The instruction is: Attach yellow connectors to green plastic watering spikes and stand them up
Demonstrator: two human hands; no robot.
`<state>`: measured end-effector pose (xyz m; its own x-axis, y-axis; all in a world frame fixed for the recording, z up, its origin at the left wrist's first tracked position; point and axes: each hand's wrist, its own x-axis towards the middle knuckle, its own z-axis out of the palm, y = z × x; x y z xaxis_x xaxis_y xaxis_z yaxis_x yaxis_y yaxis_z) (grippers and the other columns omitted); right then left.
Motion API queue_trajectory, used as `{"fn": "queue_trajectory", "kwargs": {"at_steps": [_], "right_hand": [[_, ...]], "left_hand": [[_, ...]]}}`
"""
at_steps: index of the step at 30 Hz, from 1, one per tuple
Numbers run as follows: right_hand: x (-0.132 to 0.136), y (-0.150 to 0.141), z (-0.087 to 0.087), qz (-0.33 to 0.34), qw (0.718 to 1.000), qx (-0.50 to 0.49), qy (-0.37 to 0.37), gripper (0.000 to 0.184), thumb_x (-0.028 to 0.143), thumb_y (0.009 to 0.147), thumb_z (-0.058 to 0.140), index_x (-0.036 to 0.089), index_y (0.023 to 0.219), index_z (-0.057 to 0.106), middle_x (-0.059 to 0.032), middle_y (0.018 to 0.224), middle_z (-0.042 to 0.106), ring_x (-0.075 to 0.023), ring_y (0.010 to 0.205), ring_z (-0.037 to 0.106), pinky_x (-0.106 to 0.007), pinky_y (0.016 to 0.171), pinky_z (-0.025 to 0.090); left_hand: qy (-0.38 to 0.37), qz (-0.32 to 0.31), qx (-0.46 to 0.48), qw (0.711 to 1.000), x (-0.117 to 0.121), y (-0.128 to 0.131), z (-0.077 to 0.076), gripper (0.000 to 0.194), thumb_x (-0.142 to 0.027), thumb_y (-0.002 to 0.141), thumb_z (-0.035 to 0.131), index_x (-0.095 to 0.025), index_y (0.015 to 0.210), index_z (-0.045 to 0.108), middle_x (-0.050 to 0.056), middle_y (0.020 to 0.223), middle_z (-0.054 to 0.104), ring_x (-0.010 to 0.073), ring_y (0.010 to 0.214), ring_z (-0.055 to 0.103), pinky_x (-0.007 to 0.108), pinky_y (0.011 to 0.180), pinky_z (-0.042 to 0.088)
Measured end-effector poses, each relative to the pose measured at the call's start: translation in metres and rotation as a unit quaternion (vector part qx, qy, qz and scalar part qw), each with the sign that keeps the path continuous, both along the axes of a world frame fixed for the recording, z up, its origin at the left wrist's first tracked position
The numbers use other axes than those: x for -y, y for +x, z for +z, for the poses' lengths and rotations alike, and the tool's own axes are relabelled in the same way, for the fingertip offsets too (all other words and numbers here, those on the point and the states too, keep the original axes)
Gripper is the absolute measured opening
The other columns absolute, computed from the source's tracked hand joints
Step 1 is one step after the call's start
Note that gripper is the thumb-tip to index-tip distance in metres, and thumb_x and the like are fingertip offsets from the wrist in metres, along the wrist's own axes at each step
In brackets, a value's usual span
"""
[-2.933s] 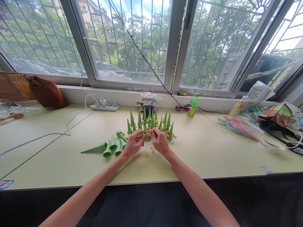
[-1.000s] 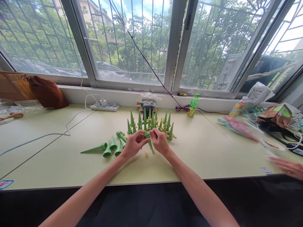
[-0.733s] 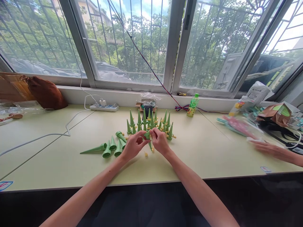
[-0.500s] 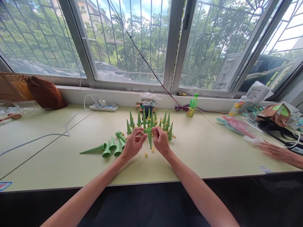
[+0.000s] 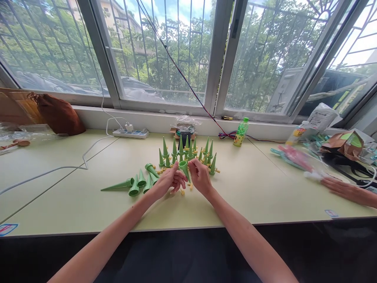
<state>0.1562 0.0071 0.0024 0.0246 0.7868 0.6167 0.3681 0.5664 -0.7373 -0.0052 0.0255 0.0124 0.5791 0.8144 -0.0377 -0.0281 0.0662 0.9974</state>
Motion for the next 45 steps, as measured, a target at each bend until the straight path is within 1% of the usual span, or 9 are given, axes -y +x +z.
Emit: {"fn": "queue_trajectory", "kwargs": {"at_steps": [6, 12, 19, 24, 29, 32, 35, 40, 45], "right_hand": [[-0.0003, -0.0001, 0.001, 0.021, 1.0, -0.002, 0.0, 0.032, 0.045, 0.097, 0.041, 0.021, 0.078, 0.047, 0.0046, 0.058, 0.041, -0.0092, 0.048, 0.035, -0.023, 0.048, 0.031], [0.0007, -0.0007, 0.002, 0.021, 1.0, 0.002, -0.003, 0.034, 0.047, 0.097, 0.039, 0.021, 0.078, 0.047, 0.0043, 0.059, 0.041, -0.0095, 0.049, 0.036, -0.023, 0.048, 0.032], [-0.0007, 0.0008, 0.0011, 0.016, 1.0, 0.008, 0.0, 0.033, 0.046, 0.097, 0.04, 0.02, 0.078, 0.047, 0.0045, 0.058, 0.041, -0.0094, 0.049, 0.035, -0.023, 0.048, 0.032], [-0.0015, 0.0021, 0.0025, 0.01, 1.0, 0.005, -0.003, 0.034, 0.048, 0.096, 0.041, 0.02, 0.077, 0.048, 0.0043, 0.058, 0.041, -0.0098, 0.049, 0.036, -0.023, 0.049, 0.034], [-0.0026, 0.0025, 0.0035, 0.011, 1.0, -0.004, -0.005, 0.035, 0.05, 0.095, 0.041, 0.021, 0.076, 0.047, 0.0033, 0.061, 0.042, -0.0103, 0.051, 0.037, -0.023, 0.049, 0.035], [-0.0039, 0.0026, 0.0028, 0.011, 1.0, -0.005, -0.009, 0.035, 0.049, 0.095, 0.042, 0.021, 0.075, 0.046, 0.003, 0.062, 0.042, -0.0101, 0.05, 0.037, -0.024, 0.048, 0.033], [-0.0051, 0.003, 0.0016, 0.006, 1.0, 0.0, -0.001, 0.034, 0.047, 0.095, 0.043, 0.02, 0.075, 0.047, 0.0028, 0.062, 0.042, -0.0101, 0.05, 0.034, -0.024, 0.048, 0.031], [-0.0054, 0.0033, 0.0017, -0.014, 1.0, 0.018, -0.001, 0.034, 0.045, 0.096, 0.043, 0.02, 0.074, 0.047, 0.0033, 0.059, 0.04, -0.0104, 0.05, 0.032, -0.024, 0.048, 0.028], [-0.0053, 0.0028, 0.0024, -0.021, 0.999, 0.032, -0.003, 0.034, 0.044, 0.096, 0.042, 0.02, 0.072, 0.045, 0.0036, 0.059, 0.039, -0.0105, 0.05, 0.031, -0.024, 0.049, 0.027]], "left_hand": [[-0.024, -0.031, 0.003, 0.999, -0.0003, -0.0006, -0.0007, 0.083, -0.08, 0.08, 0.031, -0.007, 0.075, 0.07, 0.015, 0.064, 0.069, 0.0089, 0.033, 0.045, 0.022, 0.034, 0.029], [-0.048, -0.055, 0.0, 0.997, 0.0012, -0.0007, 0.0022, 0.087, -0.08, 0.081, 0.026, -0.006, 0.068, 0.069, 0.017, 0.063, 0.069, 0.0085, 0.032, 0.043, 0.023, 0.035, 0.028], [-0.049, -0.067, 0.012, 0.997, 0.0013, -0.0014, 0.0023, 0.086, -0.08, 0.081, 0.028, -0.006, 0.083, 0.071, 0.019, 0.077, 0.072, 0.0081, 0.035, 0.044, 0.023, 0.037, 0.03], [-0.046, -0.062, 0.001, 0.997, 0.001, -0.0005, 0.0021, 0.085, -0.081, 0.08, 0.029, -0.007, 0.092, 0.069, 0.015, 0.071, 0.07, 0.0083, 0.036, 0.043, 0.023, 0.037, 0.031], [-0.012, -0.044, 0.017, 0.999, 0.0024, 0.0003, 0.0029, 0.07, -0.076, 0.081, 0.04, -0.01, 0.092, 0.062, 0.009, 0.074, 0.066, 0.0055, 0.037, 0.041, 0.022, 0.036, 0.03], [0.014, -0.031, 0.025, 0.999, 0.0029, 0.0006, 0.0029, 0.054, -0.069, 0.082, 0.048, -0.015, 0.086, 0.052, 0.002, 0.073, 0.061, 0.0048, 0.037, 0.043, 0.02, 0.035, 0.029], [0.051, -0.025, 0.026, 0.998, 0.0025, 0.0007, 0.0018, 0.045, -0.062, 0.085, 0.051, -0.018, 0.084, 0.045, -0.001, 0.073, 0.057, 0.004, 0.038, 0.044, 0.019, 0.036, 0.029], [0.13, 0.0, 0.0, 0.992, 0.0032, 0.0011, 0.0011, 0.037, -0.055, 0.086, 0.054, -0.019, 0.09, 0.044, -0.004, 0.07, 0.054, 0.0037, 0.037, 0.042, 0.018, 0.035, 0.027], [0.169, 0.043, -0.025, 0.984, 0.0052, 0.0019, -0.0005, 0.04, -0.05, 0.083, 0.06, -0.02, 0.104, 0.044, -0.004, 0.073, 0.051, 0.0039, 0.039, 0.042, 0.018, 0.036, 0.029]]}}
